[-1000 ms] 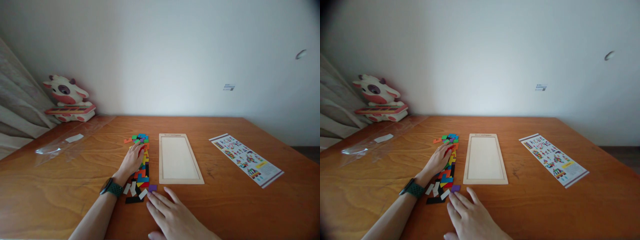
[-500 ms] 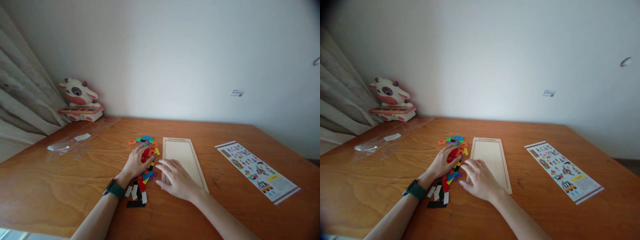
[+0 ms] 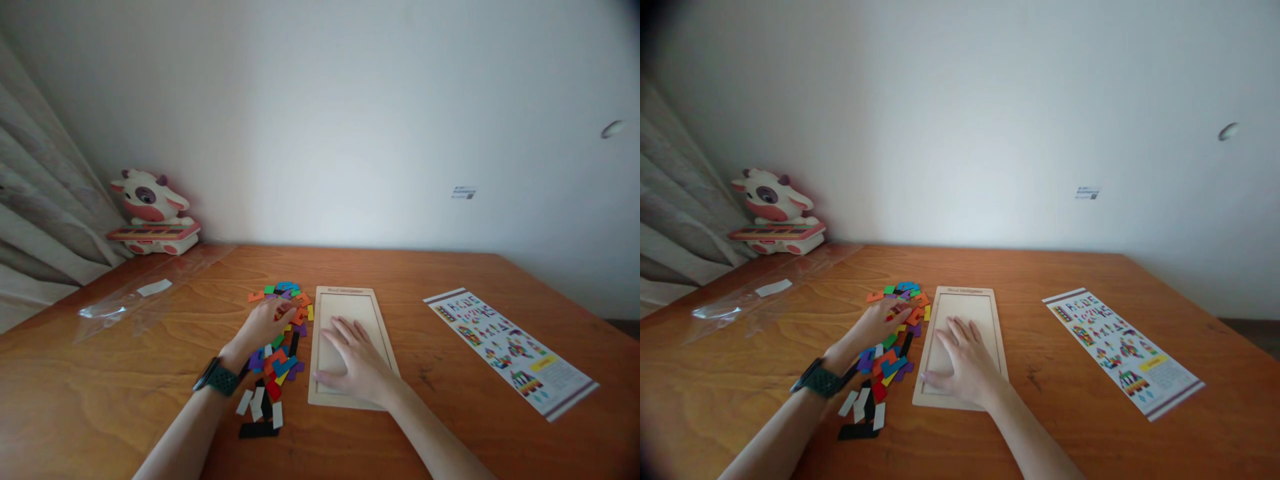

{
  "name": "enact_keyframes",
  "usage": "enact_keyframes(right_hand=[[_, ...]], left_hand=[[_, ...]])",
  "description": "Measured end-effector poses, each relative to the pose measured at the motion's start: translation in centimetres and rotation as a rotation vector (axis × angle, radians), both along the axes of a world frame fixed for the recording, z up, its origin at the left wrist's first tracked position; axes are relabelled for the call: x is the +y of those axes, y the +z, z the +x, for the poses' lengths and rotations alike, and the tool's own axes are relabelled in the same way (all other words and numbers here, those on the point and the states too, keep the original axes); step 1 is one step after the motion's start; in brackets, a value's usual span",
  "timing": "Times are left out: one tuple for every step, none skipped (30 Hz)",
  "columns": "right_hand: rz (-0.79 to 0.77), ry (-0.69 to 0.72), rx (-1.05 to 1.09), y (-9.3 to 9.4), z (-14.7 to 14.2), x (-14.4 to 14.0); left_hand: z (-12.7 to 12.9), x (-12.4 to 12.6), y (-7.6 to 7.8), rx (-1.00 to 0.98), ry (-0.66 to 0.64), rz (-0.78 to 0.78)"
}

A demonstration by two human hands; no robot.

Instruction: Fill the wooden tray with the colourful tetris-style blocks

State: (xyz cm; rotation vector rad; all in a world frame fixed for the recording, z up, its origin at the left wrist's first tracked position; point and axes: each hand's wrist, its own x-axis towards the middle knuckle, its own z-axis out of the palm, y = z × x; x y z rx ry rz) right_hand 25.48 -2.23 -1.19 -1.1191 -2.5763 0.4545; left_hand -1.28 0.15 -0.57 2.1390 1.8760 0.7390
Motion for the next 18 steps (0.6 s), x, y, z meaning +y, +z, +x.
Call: enact_keyframes(right_hand=[[-0.002, -0.004, 0.001, 0.1, 0.0, 0.0], [-0.005, -0.009, 0.003, 0.2, 0.0, 0.0], [-0.009, -0.013, 0.005, 0.2, 0.0, 0.0], [-0.012, -0.016, 0.008, 0.3, 0.0, 0.0], [-0.013, -0.018, 0.011, 0.3, 0.1, 0.0], [-0.011, -0.021, 0.016, 0.3, 0.1, 0.0], [-0.006, -0.024, 0.025, 0.3, 0.1, 0.0], [0.001, -0.029, 0.036, 0.3, 0.1, 0.0], [0.010, -0.035, 0.050, 0.2, 0.0, 0.0], [0.019, -0.043, 0.065, 0.2, 0.0, 0.0], [0.029, -0.049, 0.081, 0.1, 0.0, 0.1], [0.038, -0.055, 0.096, 0.0, 0.0, 0.1], [0.045, -0.060, 0.110, -0.1, 0.0, 0.2], [0.050, -0.063, 0.121, -0.2, 0.0, 0.2], [0.053, -0.063, 0.131, -0.3, 0.0, 0.3], [0.055, -0.063, 0.140, -0.4, 0.1, 0.4], [0.057, -0.062, 0.150, -0.5, 0.1, 0.4], [0.060, -0.060, 0.164, -0.6, 0.1, 0.5]], left_hand=[[0.0, 0.5, 0.2, 0.014, -0.004, -0.020], [0.1, 0.9, 0.4, 0.033, -0.010, -0.026], [0.2, 1.1, 0.5, 0.051, -0.017, -0.023], [0.3, 1.3, 0.5, 0.060, -0.026, -0.018], [0.5, 1.4, 0.4, 0.054, -0.031, -0.018], [0.7, 1.4, 0.3, 0.033, -0.031, -0.027], [1.0, 1.3, 0.1, 0.002, -0.027, -0.039], [1.2, 1.3, -0.1, -0.033, -0.021, -0.053], [1.4, 1.1, -0.3, -0.067, -0.007, -0.063], [1.5, 1.0, -0.4, -0.099, 0.010, -0.066], [1.6, 0.9, -0.5, -0.129, 0.025, -0.065], [1.6, 0.9, -0.6, -0.162, 0.031, -0.062], [1.6, 0.8, -0.7, -0.200, 0.031, -0.060], [1.6, 0.8, -0.8, -0.241, 0.028, -0.056], [1.6, 0.8, -0.9, -0.280, 0.027, -0.047], [1.6, 0.8, -0.9, -0.312, 0.030, -0.037], [1.6, 0.8, -0.9, -0.334, 0.039, -0.026], [1.7, 0.7, -0.9, -0.348, 0.050, -0.016]])
